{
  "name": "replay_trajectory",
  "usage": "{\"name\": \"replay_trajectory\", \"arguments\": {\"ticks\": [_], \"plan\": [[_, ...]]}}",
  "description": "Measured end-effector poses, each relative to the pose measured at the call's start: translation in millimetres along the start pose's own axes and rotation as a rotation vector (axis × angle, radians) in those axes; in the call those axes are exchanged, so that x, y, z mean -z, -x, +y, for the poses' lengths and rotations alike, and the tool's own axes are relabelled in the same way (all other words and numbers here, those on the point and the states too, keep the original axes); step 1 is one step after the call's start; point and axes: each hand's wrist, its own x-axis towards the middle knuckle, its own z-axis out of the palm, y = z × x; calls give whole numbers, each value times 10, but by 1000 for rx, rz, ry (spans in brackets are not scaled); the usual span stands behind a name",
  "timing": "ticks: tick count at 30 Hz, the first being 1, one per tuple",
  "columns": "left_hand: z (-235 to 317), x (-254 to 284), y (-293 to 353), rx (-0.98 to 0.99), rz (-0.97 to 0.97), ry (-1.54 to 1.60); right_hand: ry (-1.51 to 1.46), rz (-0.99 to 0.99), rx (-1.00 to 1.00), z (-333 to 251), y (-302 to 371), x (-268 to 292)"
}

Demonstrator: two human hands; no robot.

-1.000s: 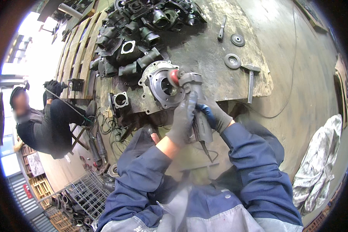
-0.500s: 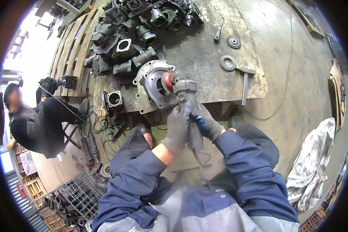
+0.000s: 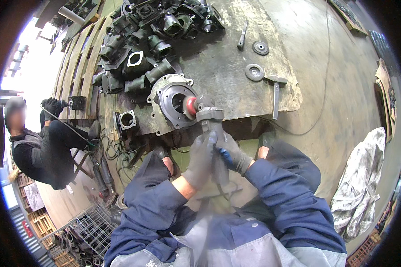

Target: The person uses an angle grinder to smooth the surface of a metal part. They hold the part with one hand and operate the grinder with the other, moving the tool along the edges and inner surfaces.

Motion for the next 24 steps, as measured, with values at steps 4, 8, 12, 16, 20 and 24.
{"name": "replay_trajectory", "arguments": {"ticks": [4, 8, 12, 16, 20, 24], "plan": [[7, 48, 138, -30, 59, 80, -22, -84, 35, -55, 45, -111], [45, 72, 139, -5, 37, 204, -60, -107, 43, -48, 80, -145], [73, 96, 52, -24, 5, 137, -96, -55, 36, 43, 7, -131], [132, 83, -33, 56, -18, 209, -100, -64, 68, 20, -117, -87], [258, 106, -78, -5, -103, 346, 257, -92, 231, -193, -195, -140], [386, 160, -74, -120, -68, 201, 187, -48, 47, -458, -206, -242]]}}
